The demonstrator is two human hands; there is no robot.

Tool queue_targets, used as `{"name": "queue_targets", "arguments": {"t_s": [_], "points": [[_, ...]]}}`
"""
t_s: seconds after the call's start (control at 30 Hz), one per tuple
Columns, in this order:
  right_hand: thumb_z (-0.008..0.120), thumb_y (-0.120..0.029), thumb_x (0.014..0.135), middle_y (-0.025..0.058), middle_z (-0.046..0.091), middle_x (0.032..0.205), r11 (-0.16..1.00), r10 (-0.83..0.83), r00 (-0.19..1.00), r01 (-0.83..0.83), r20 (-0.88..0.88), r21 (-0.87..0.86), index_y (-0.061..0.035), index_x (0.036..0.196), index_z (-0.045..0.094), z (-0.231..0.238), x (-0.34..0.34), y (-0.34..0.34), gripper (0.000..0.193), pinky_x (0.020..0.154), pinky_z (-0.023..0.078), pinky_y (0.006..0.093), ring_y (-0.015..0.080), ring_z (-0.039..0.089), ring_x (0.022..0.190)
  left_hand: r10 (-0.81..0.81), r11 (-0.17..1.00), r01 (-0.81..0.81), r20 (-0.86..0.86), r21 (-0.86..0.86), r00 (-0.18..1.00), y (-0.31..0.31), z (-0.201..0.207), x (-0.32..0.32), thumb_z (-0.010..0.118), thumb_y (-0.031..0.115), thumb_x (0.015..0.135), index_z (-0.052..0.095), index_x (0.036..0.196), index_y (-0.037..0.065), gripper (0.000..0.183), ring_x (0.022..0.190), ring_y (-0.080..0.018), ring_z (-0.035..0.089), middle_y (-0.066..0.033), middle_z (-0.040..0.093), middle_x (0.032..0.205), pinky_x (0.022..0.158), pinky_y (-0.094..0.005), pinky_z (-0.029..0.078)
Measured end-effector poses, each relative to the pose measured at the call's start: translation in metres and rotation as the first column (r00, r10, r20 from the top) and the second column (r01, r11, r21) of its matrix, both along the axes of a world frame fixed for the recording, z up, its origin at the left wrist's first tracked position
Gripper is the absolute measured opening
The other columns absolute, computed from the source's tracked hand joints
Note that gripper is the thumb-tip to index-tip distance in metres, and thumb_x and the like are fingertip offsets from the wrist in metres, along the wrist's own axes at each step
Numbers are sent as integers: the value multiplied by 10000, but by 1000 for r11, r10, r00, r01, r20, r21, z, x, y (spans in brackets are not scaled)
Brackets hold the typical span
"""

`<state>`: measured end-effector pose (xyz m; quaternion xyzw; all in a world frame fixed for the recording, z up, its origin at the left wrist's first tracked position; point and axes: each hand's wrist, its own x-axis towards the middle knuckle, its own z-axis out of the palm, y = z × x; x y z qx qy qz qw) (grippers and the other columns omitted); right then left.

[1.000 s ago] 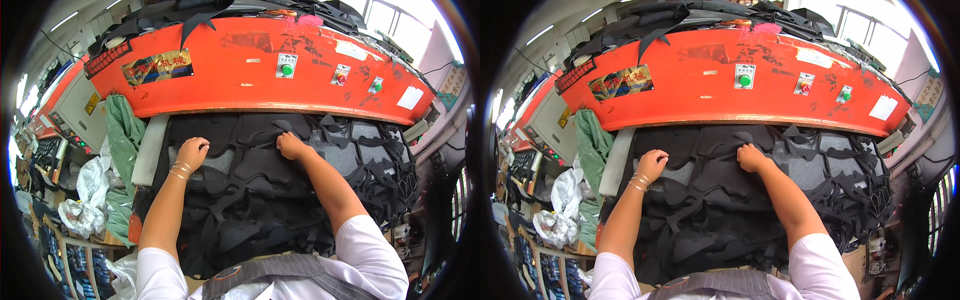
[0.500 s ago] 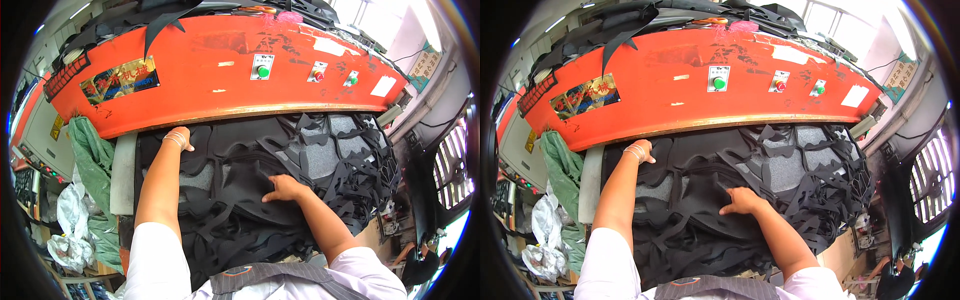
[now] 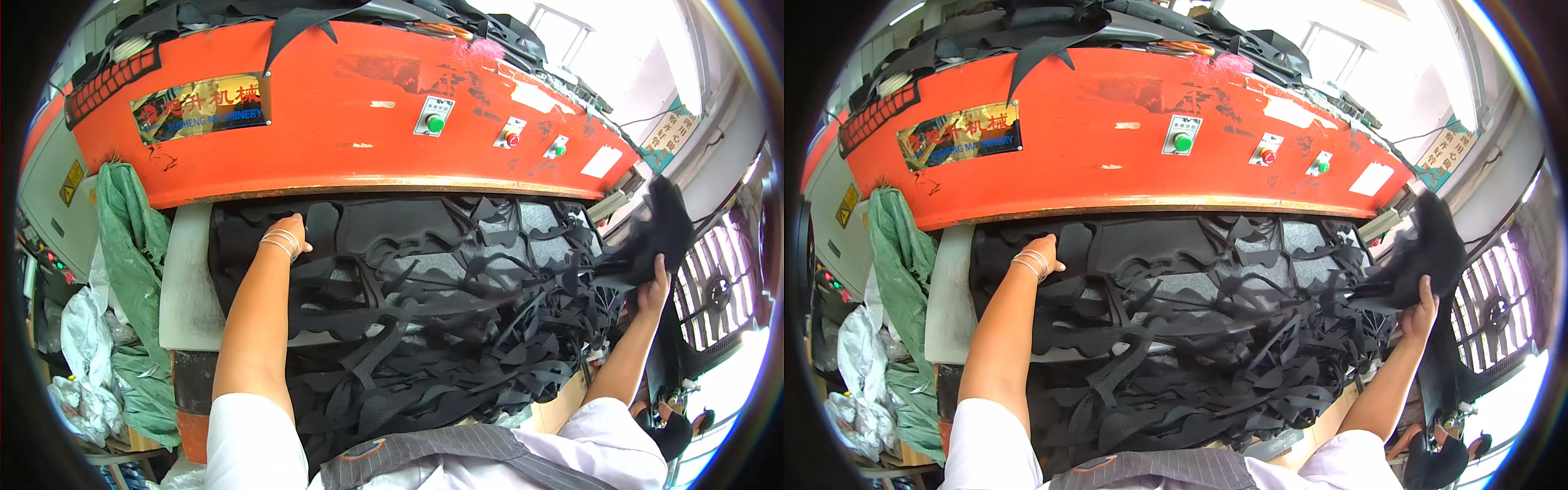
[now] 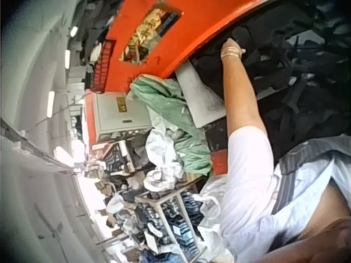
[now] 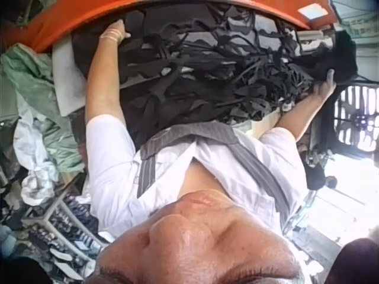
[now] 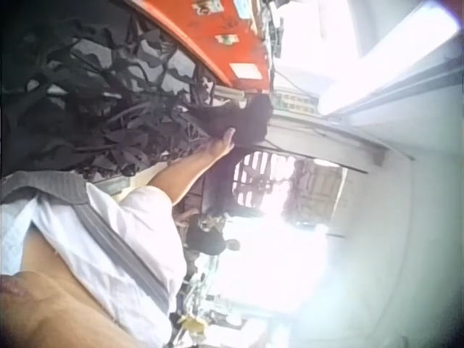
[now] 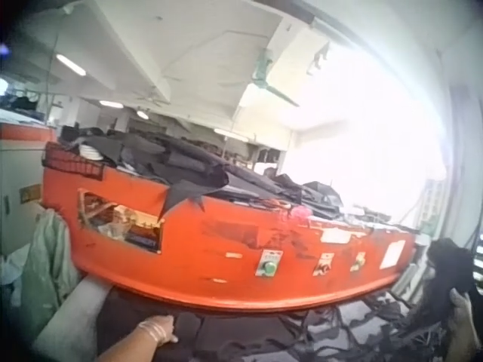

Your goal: Using a die-cutting machine to cut shoe components from sheets of material and organizing the cut pieces.

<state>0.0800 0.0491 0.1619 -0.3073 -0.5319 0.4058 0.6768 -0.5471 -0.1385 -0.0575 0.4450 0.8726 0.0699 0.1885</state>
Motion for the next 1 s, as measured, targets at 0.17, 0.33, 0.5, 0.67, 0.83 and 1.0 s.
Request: {"name": "queue_targets", "arguments": {"t_s": [0.17, 0.33, 0.5, 0.67, 0.83, 1.0], "points": [[713, -186, 713, 115, 642, 1039, 795, 606, 672, -535, 427, -287, 67, 1121, 588, -18, -162, 1, 496, 836, 495, 354, 214, 620, 933, 30, 983, -36, -36, -180, 999, -8, 1, -12, 794, 351, 731, 624, 1169, 22, 574, 1125, -333, 579, -166, 618, 1192, 951, -398, 483], [756, -460, 736, 191, 406, 1424, 826, 175, -210, -500, 962, -260, 57, 1319, 453, -101, -341, 25, 836, 1078, 316, 376, 299, 403, 1298, -7, 1000, 8, -52, 15, 999, -13, -3, -5, 844, 317, 674, 544, 1199, 10, 678, 1199, -364, 512, -189, 433, 1365, 980, -403, 465], [549, -616, 833, 242, 358, 1445, 754, 380, -100, -542, 920, -370, -80, 1399, 404, -181, -394, 61, 793, 1093, 307, 395, 357, 341, 1344, 93, 996, -93, -28, -2, 995, -9, 2, -2, 865, 385, 605, 525, 1173, -44, 790, 1154, -375, 537, -237, 537, 1239, 970, -411, 455], [357, -571, 933, 304, 559, 1203, 891, 138, -32, -432, 990, -138, 52, 1289, 488, -198, -405, 47, 729, 1033, 365, 428, 407, 499, 1191, 88, 983, -105, 121, 150, 989, -32, 15, -19, 805, 445, 666, 620, 1083, -23, 654, 1085, -366, 586, -237, 628, 1118, 932, -381, 463], [406, -441, 917, 294, 597, 1120, 914, 178, -138, -342, 974, -216, 19, 1053, 639, -223, -397, 100, 533, 961, 421, 445, 414, 557, 1093, 154, 931, -188, 130, 313, 980, -29, -23, -44, 632, 191, 826, 671, 979, 6, 243, 1011, -393, 614, -246, 659, 988, 908, -401, 481], [530, -168, 827, 247, 631, 1047, 872, 116, -282, -431, 952, -234, 20, 921, 673, -247, -388, 114, 255, 873, 475, 450, 385, 597, 1003, 282, 956, -274, -73, 101, 957, -4, -6, -24, 472, 79, 886, 672, 979, -2, 235, 1078, -390, 591, -240, 636, 1079, 927, -439, 489]]}}
